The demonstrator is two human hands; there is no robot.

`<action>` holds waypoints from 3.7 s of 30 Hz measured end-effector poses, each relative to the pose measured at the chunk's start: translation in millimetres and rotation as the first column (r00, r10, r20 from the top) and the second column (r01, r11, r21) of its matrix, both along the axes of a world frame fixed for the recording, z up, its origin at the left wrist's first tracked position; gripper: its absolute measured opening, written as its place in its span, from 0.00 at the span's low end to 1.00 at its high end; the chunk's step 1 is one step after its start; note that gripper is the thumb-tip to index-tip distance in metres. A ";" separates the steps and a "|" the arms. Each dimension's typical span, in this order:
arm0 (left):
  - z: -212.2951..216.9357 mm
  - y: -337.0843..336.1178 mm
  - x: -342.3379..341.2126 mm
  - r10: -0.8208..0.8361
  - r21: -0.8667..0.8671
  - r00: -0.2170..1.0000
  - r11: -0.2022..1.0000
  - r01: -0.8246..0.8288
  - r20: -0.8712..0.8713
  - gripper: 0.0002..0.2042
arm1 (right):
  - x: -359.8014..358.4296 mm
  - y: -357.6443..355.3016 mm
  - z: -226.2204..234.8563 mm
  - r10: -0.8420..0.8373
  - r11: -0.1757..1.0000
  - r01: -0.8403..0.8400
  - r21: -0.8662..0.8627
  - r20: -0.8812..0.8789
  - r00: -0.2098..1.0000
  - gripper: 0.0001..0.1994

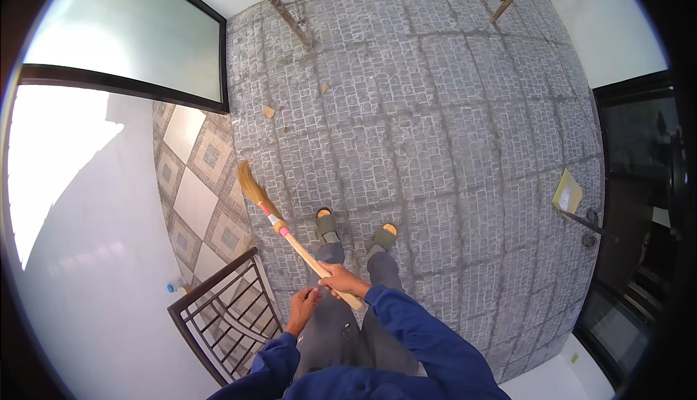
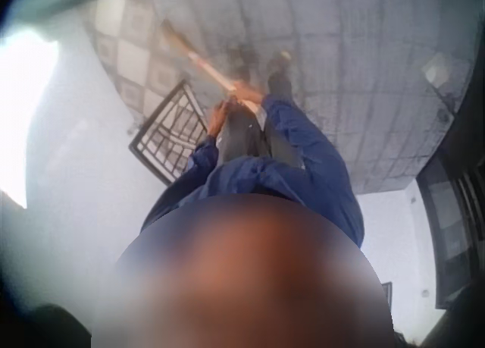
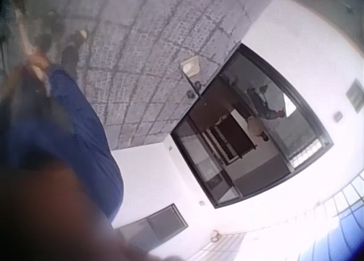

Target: The person sweeps debris on a tiled patio and a concrete driveway using a broom and dustpan. They gather the swept material into the dustpan and walk to a pile of cardboard and bags to deposit the contents.

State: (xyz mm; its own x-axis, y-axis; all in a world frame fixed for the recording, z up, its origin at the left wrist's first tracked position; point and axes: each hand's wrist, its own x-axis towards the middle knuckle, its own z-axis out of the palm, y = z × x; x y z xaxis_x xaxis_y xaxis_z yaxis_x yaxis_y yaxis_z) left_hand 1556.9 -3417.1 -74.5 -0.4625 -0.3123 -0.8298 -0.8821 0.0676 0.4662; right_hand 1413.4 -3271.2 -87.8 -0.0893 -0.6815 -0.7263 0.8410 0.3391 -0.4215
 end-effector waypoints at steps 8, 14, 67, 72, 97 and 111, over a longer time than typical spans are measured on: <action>-29.8 -56.9 -7.9 -0.092 -0.136 0.983 0.984 0.114 0.156 0.16 | -107.5 -249.6 -131.0 0.002 0.999 0.008 0.043 -0.233 0.972 0.22; -53.7 -113.2 -5.7 0.314 0.035 0.909 0.941 -0.336 0.275 0.16 | -198.9 -219.1 -176.9 -0.466 0.878 0.479 -0.013 0.208 0.860 0.29; 14.0 118.7 -262.1 -0.573 -0.002 0.810 0.816 0.578 0.126 0.15 | -61.9 315.9 1.8 -0.927 0.308 0.922 0.232 -0.143 0.346 0.35; 12.8 137.0 -280.1 -0.692 -0.058 0.699 0.702 0.710 0.181 0.15 | -38.5 347.8 -9.7 -0.941 0.319 0.943 0.097 0.151 0.303 0.33; -54.3 331.3 -488.5 -0.959 0.177 0.261 0.278 0.944 0.112 0.13 | 72.3 395.0 101.4 -0.935 -0.327 0.829 0.454 -0.030 -0.353 0.34; -63.2 393.5 -630.7 -0.970 0.190 0.169 0.201 0.961 0.172 0.13 | 30.3 371.0 -78.9 -0.446 -0.750 0.058 0.659 -0.440 -0.779 0.06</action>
State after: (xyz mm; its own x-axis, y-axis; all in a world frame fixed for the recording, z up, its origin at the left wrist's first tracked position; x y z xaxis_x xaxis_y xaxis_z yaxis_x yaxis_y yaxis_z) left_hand 926.2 -3023.6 -137.7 -0.1961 0.2753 -0.9411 -0.1864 0.9318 0.3114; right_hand 1443.7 -2900.2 -166.7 0.4836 0.1967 -0.8529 -0.3728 -0.8353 -0.4040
